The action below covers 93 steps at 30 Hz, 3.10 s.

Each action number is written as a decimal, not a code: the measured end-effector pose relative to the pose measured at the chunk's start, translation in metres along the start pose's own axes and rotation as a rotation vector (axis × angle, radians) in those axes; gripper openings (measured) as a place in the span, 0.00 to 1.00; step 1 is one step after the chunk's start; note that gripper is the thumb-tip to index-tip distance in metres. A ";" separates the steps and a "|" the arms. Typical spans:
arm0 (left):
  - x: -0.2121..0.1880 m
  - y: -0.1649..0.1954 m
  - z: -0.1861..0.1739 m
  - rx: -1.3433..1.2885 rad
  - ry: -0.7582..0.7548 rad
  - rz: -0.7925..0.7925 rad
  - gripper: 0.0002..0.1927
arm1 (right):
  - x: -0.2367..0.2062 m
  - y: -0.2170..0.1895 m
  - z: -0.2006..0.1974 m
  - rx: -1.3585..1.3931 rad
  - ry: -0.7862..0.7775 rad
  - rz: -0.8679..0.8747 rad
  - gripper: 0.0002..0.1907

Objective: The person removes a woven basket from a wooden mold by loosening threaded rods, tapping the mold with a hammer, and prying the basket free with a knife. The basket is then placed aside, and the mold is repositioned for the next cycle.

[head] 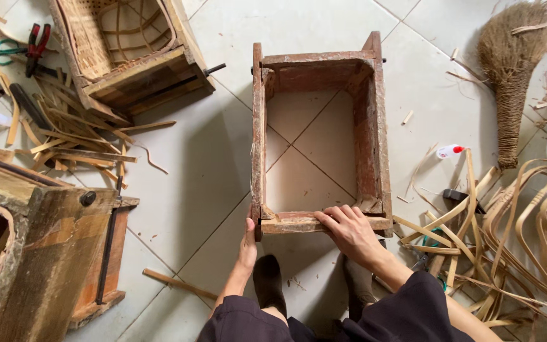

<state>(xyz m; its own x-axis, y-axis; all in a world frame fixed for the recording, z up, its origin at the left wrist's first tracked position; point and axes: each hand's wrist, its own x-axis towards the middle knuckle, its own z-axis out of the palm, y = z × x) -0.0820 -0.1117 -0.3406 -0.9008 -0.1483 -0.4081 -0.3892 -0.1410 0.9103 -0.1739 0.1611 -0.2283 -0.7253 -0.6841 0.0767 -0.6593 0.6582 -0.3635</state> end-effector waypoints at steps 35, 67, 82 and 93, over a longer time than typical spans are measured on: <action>0.024 -0.005 0.008 0.191 0.138 0.096 0.40 | 0.017 -0.003 0.061 -0.215 -0.089 -0.190 0.41; 0.001 0.048 0.020 0.562 0.005 -0.049 0.62 | -0.096 0.051 0.014 0.186 0.107 0.682 0.56; 0.009 0.069 0.011 0.839 -0.161 -0.083 0.66 | -0.083 0.077 0.010 0.336 -0.042 0.741 0.51; -0.027 0.023 -0.023 0.444 -0.582 -0.088 0.52 | -0.121 0.054 -0.018 0.447 -0.113 0.606 0.52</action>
<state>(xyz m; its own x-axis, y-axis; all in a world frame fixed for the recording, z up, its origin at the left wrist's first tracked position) -0.0623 -0.1334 -0.3104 -0.7712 0.4063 -0.4901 -0.3944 0.2994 0.8688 -0.1258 0.2848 -0.2407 -0.8943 -0.2873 -0.3430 0.0083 0.7557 -0.6549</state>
